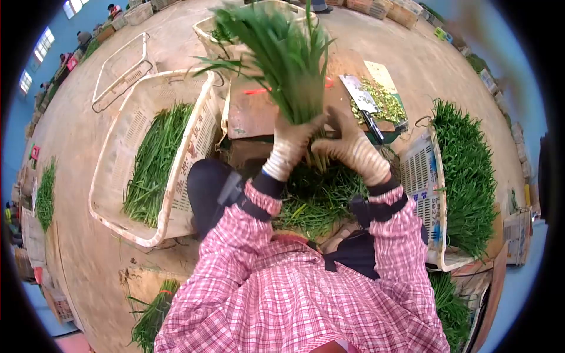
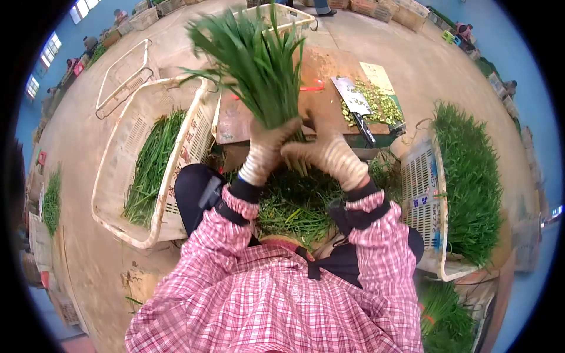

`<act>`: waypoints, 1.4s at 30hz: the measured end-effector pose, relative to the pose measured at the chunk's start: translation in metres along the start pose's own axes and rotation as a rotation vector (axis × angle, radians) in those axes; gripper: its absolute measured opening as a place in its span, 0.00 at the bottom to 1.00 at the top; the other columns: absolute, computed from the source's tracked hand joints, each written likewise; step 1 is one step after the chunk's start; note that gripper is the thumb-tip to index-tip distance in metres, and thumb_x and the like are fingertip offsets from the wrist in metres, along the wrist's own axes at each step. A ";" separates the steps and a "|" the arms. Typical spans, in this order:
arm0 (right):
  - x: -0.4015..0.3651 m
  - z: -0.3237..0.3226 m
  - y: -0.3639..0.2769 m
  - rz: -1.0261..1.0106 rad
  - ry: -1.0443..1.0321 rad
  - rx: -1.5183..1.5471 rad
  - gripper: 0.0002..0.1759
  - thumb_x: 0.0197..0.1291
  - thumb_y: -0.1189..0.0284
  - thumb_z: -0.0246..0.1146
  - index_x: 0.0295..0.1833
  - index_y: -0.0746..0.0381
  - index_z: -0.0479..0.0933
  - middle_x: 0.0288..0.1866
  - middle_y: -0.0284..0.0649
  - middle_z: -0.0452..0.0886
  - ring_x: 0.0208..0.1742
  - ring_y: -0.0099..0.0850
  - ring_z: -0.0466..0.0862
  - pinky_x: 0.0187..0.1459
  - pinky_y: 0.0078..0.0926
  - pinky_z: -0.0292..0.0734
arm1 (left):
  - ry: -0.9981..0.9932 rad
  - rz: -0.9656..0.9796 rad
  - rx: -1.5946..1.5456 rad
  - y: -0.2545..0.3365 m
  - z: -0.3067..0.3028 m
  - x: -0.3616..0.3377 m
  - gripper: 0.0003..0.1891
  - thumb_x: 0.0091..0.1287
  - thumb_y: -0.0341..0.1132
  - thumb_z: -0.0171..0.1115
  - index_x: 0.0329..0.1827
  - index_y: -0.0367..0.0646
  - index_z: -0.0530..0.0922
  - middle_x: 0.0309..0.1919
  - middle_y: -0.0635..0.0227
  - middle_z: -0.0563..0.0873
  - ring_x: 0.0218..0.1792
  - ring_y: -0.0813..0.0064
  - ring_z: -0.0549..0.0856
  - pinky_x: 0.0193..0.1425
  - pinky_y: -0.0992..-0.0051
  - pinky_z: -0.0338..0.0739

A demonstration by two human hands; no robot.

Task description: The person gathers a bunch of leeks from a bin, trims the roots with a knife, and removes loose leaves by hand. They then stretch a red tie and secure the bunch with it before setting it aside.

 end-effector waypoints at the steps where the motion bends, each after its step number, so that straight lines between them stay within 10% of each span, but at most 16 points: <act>1: 0.016 0.000 -0.002 -0.083 -0.086 0.136 0.47 0.38 0.56 0.78 0.65 0.63 0.69 0.59 0.48 0.76 0.66 0.42 0.71 0.67 0.40 0.64 | -0.078 0.126 0.111 -0.002 -0.003 0.018 0.23 0.56 0.24 0.72 0.55 0.36 0.75 0.44 0.67 0.85 0.43 0.74 0.85 0.47 0.75 0.83; 4: 0.072 -0.009 -0.003 -0.111 0.032 0.534 0.38 0.42 0.57 0.79 0.58 0.64 0.76 0.51 0.44 0.82 0.51 0.37 0.81 0.51 0.31 0.78 | -0.238 0.586 0.691 0.034 0.007 0.049 0.25 0.58 0.26 0.70 0.59 0.37 0.72 0.47 0.62 0.86 0.43 0.74 0.86 0.46 0.77 0.84; 6: 0.076 -0.036 -0.046 -0.123 0.025 0.161 0.37 0.42 0.57 0.80 0.56 0.64 0.78 0.50 0.43 0.83 0.51 0.34 0.81 0.51 0.30 0.79 | -0.210 0.317 0.641 0.040 0.012 0.061 0.25 0.60 0.31 0.70 0.60 0.39 0.72 0.48 0.63 0.87 0.46 0.73 0.86 0.59 0.69 0.80; 9: 0.111 0.012 0.027 -0.251 -0.010 0.581 0.38 0.44 0.57 0.80 0.59 0.61 0.76 0.53 0.38 0.83 0.55 0.33 0.79 0.56 0.31 0.76 | -0.474 0.701 1.159 -0.019 0.001 0.096 0.32 0.63 0.50 0.63 0.68 0.47 0.68 0.65 0.69 0.77 0.68 0.69 0.70 0.81 0.59 0.47; 12: 0.131 0.060 0.067 0.055 -0.232 0.588 0.48 0.45 0.53 0.79 0.69 0.62 0.67 0.68 0.41 0.74 0.66 0.33 0.72 0.68 0.28 0.66 | -0.355 0.766 1.894 -0.041 -0.009 0.088 0.22 0.70 0.49 0.51 0.59 0.44 0.76 0.58 0.64 0.81 0.67 0.69 0.72 0.81 0.49 0.41; 13: 0.124 0.046 0.046 0.096 -0.289 0.436 0.51 0.44 0.52 0.79 0.71 0.62 0.64 0.70 0.42 0.71 0.67 0.34 0.72 0.69 0.29 0.65 | -0.073 0.887 1.235 -0.026 -0.012 0.082 0.17 0.69 0.43 0.58 0.53 0.42 0.79 0.49 0.67 0.86 0.56 0.73 0.81 0.74 0.56 0.63; 14: 0.114 0.029 0.025 0.140 -0.345 0.288 0.55 0.44 0.51 0.79 0.73 0.63 0.61 0.73 0.44 0.68 0.69 0.35 0.71 0.69 0.29 0.65 | -0.080 0.884 1.234 -0.028 -0.014 0.080 0.17 0.69 0.43 0.58 0.53 0.42 0.79 0.49 0.67 0.86 0.56 0.73 0.81 0.74 0.56 0.63; 16: 0.101 0.002 0.008 0.083 -0.066 0.335 0.58 0.41 0.48 0.79 0.74 0.64 0.60 0.73 0.47 0.67 0.72 0.36 0.68 0.68 0.29 0.66 | 0.004 0.114 0.332 -0.020 -0.032 0.083 0.22 0.59 0.33 0.70 0.56 0.39 0.77 0.48 0.62 0.85 0.48 0.69 0.85 0.55 0.67 0.81; 17: 0.098 -0.009 0.005 0.048 0.006 0.030 0.56 0.44 0.49 0.77 0.74 0.63 0.59 0.65 0.54 0.75 0.67 0.44 0.74 0.63 0.34 0.72 | 0.036 0.150 0.011 -0.026 -0.037 0.091 0.17 0.54 0.24 0.72 0.48 0.36 0.80 0.38 0.64 0.87 0.35 0.73 0.87 0.40 0.74 0.84; 20: 0.077 0.026 0.019 0.080 -0.269 -0.342 0.51 0.49 0.55 0.75 0.74 0.60 0.57 0.55 0.58 0.80 0.57 0.51 0.80 0.56 0.42 0.76 | 0.232 0.101 -0.320 -0.023 -0.034 0.082 0.14 0.57 0.21 0.68 0.47 0.33 0.79 0.38 0.61 0.86 0.38 0.66 0.87 0.44 0.67 0.85; 23: 0.017 0.031 0.053 0.301 -0.104 -0.363 0.34 0.48 0.66 0.73 0.62 0.63 0.72 0.54 0.54 0.80 0.59 0.49 0.77 0.61 0.42 0.71 | 0.212 -0.063 -0.552 -0.016 -0.048 0.076 0.14 0.60 0.22 0.66 0.49 0.33 0.78 0.38 0.59 0.86 0.38 0.63 0.87 0.45 0.64 0.86; 24: 0.001 0.021 0.067 0.050 0.049 -0.565 0.25 0.51 0.68 0.71 0.55 0.64 0.77 0.50 0.53 0.82 0.55 0.47 0.80 0.59 0.39 0.74 | 0.246 -0.034 -0.499 -0.002 -0.050 0.067 0.13 0.62 0.24 0.64 0.50 0.33 0.78 0.39 0.58 0.85 0.39 0.62 0.86 0.46 0.63 0.86; 26: -0.003 -0.004 0.070 0.309 0.206 -0.320 0.17 0.56 0.71 0.68 0.50 0.66 0.79 0.44 0.52 0.84 0.48 0.45 0.84 0.52 0.36 0.77 | 0.274 -0.075 -0.542 -0.014 -0.065 0.067 0.13 0.63 0.26 0.64 0.50 0.33 0.78 0.40 0.58 0.86 0.40 0.62 0.86 0.47 0.63 0.85; 28: -0.005 0.000 0.026 0.073 0.404 -0.136 0.12 0.60 0.65 0.64 0.41 0.62 0.83 0.33 0.50 0.84 0.40 0.50 0.83 0.44 0.44 0.77 | 0.285 -0.055 -0.536 -0.018 -0.056 0.057 0.12 0.64 0.27 0.65 0.50 0.34 0.78 0.40 0.59 0.86 0.40 0.63 0.86 0.46 0.64 0.84; 34: 0.017 0.025 -0.002 0.251 0.253 -0.220 0.18 0.57 0.56 0.65 0.39 0.60 0.84 0.34 0.50 0.84 0.39 0.49 0.83 0.43 0.45 0.76 | 0.267 -0.174 -0.616 -0.029 -0.043 0.025 0.14 0.65 0.31 0.67 0.53 0.38 0.79 0.44 0.69 0.85 0.42 0.76 0.83 0.47 0.74 0.81; 42: 0.014 0.030 -0.010 0.248 0.218 -0.270 0.17 0.56 0.57 0.64 0.29 0.60 0.84 0.28 0.50 0.83 0.34 0.47 0.84 0.40 0.43 0.76 | 0.190 0.135 -0.240 -0.051 -0.064 0.015 0.20 0.69 0.27 0.63 0.64 0.45 0.76 0.50 0.73 0.79 0.49 0.81 0.75 0.55 0.79 0.74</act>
Point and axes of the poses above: each hand's wrist, its own x-axis towards the middle knuckle, its own z-axis out of the palm, y = z × x, the point moved 4 cm from there along x, towards the middle knuckle
